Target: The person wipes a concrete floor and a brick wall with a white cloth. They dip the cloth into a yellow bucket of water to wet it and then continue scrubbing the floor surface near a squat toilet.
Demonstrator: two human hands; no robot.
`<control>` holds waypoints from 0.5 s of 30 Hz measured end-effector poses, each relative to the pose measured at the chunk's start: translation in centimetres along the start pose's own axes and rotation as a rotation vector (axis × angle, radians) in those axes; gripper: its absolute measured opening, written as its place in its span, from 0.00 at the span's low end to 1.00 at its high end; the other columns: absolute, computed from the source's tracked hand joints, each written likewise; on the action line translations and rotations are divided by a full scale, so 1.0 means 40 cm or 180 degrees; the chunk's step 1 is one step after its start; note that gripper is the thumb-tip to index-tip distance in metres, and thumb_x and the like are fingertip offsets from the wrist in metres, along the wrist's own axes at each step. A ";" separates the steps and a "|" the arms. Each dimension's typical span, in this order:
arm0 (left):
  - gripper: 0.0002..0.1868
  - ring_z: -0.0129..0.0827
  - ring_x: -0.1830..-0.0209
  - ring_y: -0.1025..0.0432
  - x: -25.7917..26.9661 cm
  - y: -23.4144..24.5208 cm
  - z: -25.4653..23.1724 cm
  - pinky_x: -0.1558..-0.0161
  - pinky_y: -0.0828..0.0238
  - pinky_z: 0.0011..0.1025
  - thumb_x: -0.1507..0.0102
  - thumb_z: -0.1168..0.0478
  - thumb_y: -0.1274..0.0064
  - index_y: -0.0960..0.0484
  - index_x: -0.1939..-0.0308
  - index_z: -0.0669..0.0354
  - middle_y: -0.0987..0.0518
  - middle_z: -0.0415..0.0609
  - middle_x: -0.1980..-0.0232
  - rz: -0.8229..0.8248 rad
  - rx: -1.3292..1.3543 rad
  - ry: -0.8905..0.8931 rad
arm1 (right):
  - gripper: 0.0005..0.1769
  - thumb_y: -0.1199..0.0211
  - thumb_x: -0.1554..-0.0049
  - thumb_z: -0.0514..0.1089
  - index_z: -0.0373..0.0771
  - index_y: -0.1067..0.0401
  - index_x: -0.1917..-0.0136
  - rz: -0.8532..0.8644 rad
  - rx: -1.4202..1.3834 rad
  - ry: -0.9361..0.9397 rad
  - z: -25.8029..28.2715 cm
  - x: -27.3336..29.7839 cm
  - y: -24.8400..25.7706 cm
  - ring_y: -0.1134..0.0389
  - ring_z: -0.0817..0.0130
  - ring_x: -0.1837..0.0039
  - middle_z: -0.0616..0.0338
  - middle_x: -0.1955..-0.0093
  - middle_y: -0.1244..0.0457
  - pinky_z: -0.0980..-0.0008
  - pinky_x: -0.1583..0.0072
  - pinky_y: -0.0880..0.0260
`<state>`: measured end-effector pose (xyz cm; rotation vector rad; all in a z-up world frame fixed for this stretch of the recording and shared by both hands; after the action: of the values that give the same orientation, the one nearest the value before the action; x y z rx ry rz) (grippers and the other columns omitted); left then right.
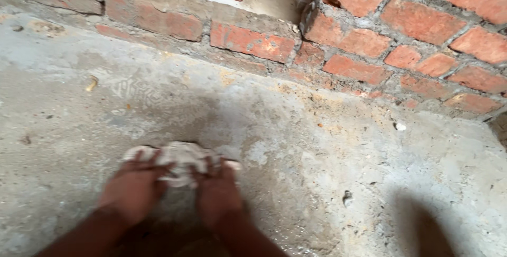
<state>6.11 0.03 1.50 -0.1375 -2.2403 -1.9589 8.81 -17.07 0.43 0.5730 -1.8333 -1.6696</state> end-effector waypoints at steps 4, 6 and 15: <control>0.30 0.46 0.18 0.59 0.032 -0.017 0.115 0.23 0.51 0.40 0.33 0.45 0.58 0.38 0.25 0.21 0.59 0.36 0.16 -0.0100 -0.0224 0.0491 | 0.38 0.50 0.45 0.36 0.53 0.39 0.22 -0.0578 -0.1069 0.0244 0.112 -0.027 -0.024 0.61 0.44 0.16 0.44 0.17 0.54 0.45 0.21 0.70; 0.32 0.44 0.18 0.57 0.045 -0.027 0.152 0.24 0.46 0.40 0.36 0.46 0.55 0.36 0.26 0.22 0.57 0.35 0.17 -0.0241 0.0037 0.0645 | 0.34 0.50 0.41 0.36 0.53 0.35 0.23 -0.0589 -0.1317 0.0284 0.155 -0.027 -0.034 0.58 0.46 0.14 0.48 0.17 0.50 0.48 0.18 0.68; 0.17 0.42 0.11 0.59 0.003 -0.128 -0.066 0.14 0.71 0.58 0.29 0.50 0.52 0.23 0.36 0.32 0.43 0.28 0.19 0.0022 -0.0716 -0.0278 | 0.36 0.48 0.46 0.31 0.53 0.36 0.26 -0.0011 -0.0384 -0.0108 -0.096 0.008 0.016 0.59 0.52 0.17 0.55 0.17 0.52 0.46 0.22 0.66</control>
<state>5.25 -3.31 -3.14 -0.2622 -2.0585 -2.2375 11.20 -20.05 1.26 0.4995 -1.7416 -1.7884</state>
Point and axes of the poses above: each hand's wrist, its own x-axis away from the middle knuckle, its own y-axis out of the back of the hand, z = x × y, the point moved 4 cm from there along -x, towards the middle knuckle
